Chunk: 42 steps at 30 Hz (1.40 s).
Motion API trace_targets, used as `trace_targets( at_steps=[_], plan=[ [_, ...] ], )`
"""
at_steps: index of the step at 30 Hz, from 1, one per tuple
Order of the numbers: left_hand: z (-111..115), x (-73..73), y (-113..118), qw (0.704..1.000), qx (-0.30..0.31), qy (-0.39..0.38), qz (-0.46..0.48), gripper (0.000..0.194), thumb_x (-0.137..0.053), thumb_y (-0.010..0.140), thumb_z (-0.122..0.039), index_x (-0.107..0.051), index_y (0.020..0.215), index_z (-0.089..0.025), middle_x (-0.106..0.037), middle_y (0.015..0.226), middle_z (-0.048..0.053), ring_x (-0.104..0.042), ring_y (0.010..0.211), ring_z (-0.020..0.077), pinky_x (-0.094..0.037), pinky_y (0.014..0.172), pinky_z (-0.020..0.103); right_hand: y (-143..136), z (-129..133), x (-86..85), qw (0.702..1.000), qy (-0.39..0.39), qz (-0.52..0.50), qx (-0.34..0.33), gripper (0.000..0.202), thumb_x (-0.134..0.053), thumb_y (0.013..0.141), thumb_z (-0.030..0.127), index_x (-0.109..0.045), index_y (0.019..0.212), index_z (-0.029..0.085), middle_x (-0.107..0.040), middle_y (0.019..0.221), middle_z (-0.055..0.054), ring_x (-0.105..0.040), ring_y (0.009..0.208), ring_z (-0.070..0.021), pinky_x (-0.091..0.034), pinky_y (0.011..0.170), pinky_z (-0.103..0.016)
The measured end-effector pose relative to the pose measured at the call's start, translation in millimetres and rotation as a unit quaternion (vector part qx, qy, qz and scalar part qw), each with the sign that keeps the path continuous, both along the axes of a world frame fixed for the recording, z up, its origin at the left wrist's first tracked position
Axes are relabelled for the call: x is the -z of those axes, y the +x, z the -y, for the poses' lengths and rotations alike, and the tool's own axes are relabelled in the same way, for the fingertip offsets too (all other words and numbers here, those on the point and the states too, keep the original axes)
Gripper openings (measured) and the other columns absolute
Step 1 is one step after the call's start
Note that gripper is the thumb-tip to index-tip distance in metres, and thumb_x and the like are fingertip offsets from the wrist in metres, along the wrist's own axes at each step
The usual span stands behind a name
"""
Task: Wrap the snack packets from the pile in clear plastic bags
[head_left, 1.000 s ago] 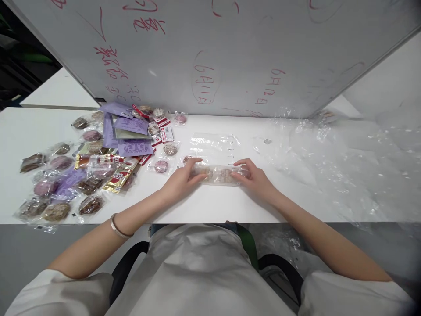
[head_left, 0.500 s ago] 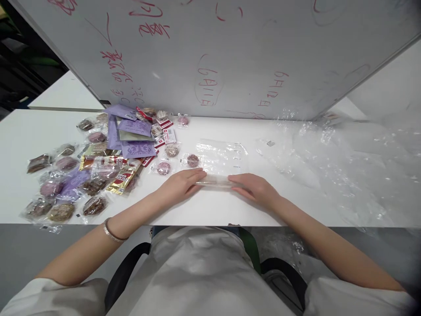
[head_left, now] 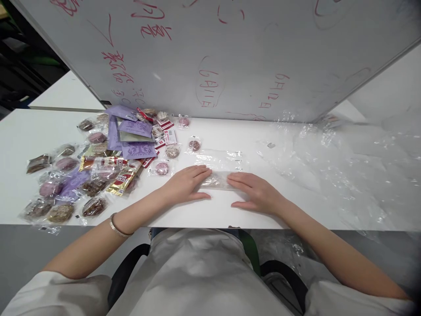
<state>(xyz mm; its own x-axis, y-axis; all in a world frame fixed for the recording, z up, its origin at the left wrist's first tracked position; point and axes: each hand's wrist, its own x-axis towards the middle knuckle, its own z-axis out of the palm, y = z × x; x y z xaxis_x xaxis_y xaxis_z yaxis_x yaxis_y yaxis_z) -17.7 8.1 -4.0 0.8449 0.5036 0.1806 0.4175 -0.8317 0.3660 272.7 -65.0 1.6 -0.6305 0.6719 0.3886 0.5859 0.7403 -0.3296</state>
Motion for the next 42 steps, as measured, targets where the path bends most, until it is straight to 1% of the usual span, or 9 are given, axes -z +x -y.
trace_targets(
  at_steps=[7,10,14,18,26,30,35,39,42],
  plan=[
    [11,-10.7,14,0.988,-0.096,-0.114,0.039,0.038,-0.039,0.105,-0.04,-0.06,0.131,-0.021,-0.073,0.107,0.008,-0.069,0.097,0.022,-0.055,0.084,0.037,-3,-4,0.5,0.959,-0.181,-0.112,0.19,0.025,-0.053,0.098,0.04,-0.057,0.119,0.026,-0.073,0.093,-0.003,-0.071,0.075,-0.0193,-0.059,0.063,-0.033],
    [14,-4.9,20,0.989,-0.139,-0.028,0.035,0.034,-0.041,0.104,-0.03,-0.062,0.13,-0.023,-0.07,0.106,0.011,-0.065,0.1,0.0253,-0.054,0.084,0.042,-10,-13,3.6,0.964,-0.078,-0.053,0.247,0.018,-0.05,0.099,0.034,-0.061,0.107,0.022,-0.07,0.091,-0.008,-0.068,0.078,-0.0219,-0.055,0.067,-0.038],
    [17,-3.2,14,0.996,-0.01,0.079,0.041,0.033,-0.044,0.1,-0.023,-0.063,0.127,-0.019,-0.065,0.12,0.015,-0.06,0.114,0.027,-0.052,0.093,0.044,-12,-4,4.2,0.988,0.096,0.026,0.115,0.019,-0.053,0.098,0.028,-0.063,0.11,0.019,-0.072,0.098,-0.011,-0.068,0.095,-0.0251,-0.054,0.082,-0.042],
    [21,-6.0,7,0.996,0.074,0.043,0.014,0.051,-0.054,0.094,-0.036,-0.052,0.137,-0.009,-0.062,0.127,0.019,-0.06,0.118,0.0305,-0.052,0.098,0.046,-6,18,5.5,0.993,0.063,0.099,0.01,0.051,-0.053,0.097,0.037,-0.046,0.14,0.012,-0.062,0.132,-0.02,-0.062,0.118,-0.0302,-0.056,0.091,-0.045],
    [5,-9.8,25,0.978,-0.107,-0.164,0.068,0.038,-0.053,0.099,-0.039,-0.057,0.132,-0.021,-0.072,0.109,0.007,-0.068,0.095,0.0212,-0.053,0.085,0.034,6,2,-3.7,0.949,-0.148,0.02,0.278,0.038,-0.057,0.093,0.052,-0.06,0.118,0.024,-0.071,0.089,-0.005,-0.068,0.078,-0.0241,-0.056,0.064,-0.037],
    [-3,-10.4,36,0.978,-0.155,-0.139,0.024,0.037,-0.052,0.099,-0.041,-0.063,0.13,-0.024,-0.067,0.103,0.008,-0.062,0.098,0.0248,-0.05,0.087,0.039,7,-5,-6.0,0.968,-0.086,0.1,0.214,0.054,-0.056,0.093,0.05,-0.051,0.137,0.02,-0.064,0.127,-0.015,-0.058,0.117,-0.0338,-0.052,0.092,-0.051],
    [1,-0.4,48,0.986,-0.159,-0.038,0.01,0.04,-0.047,0.1,-0.04,-0.061,0.133,-0.023,-0.055,0.12,0.013,-0.051,0.111,0.0305,-0.045,0.097,0.051,6,12,-3.4,0.97,-0.058,0.159,0.176,0.047,-0.062,0.088,0.026,-0.053,0.132,0.013,-0.067,0.117,-0.018,-0.063,0.103,-0.0322,-0.055,0.084,-0.046],
    [10,-5.2,52,0.981,-0.173,-0.045,0.075,0.045,-0.044,0.101,-0.04,-0.046,0.142,-0.019,-0.046,0.135,0.017,-0.044,0.127,0.032,-0.042,0.105,0.054,41,31,-19.7,0.937,-0.15,0.123,0.29,0.043,-0.055,0.087,0.018,-0.05,0.129,0.018,-0.07,0.095,-0.011,-0.066,0.072,-0.0251,-0.055,0.061,-0.038],
    [14,-12.6,49,0.974,-0.184,-0.068,0.113,0.043,-0.041,0.103,-0.037,-0.04,0.143,-0.024,-0.044,0.138,0.015,-0.042,0.131,0.0301,-0.041,0.108,0.053,108,35,-37.2,0.841,-0.203,-0.017,0.501,0.037,-0.055,0.09,0.031,-0.045,0.124,0.019,-0.063,0.071,-0.002,-0.057,0.049,-0.0188,-0.045,0.044,-0.031]
  ],
)
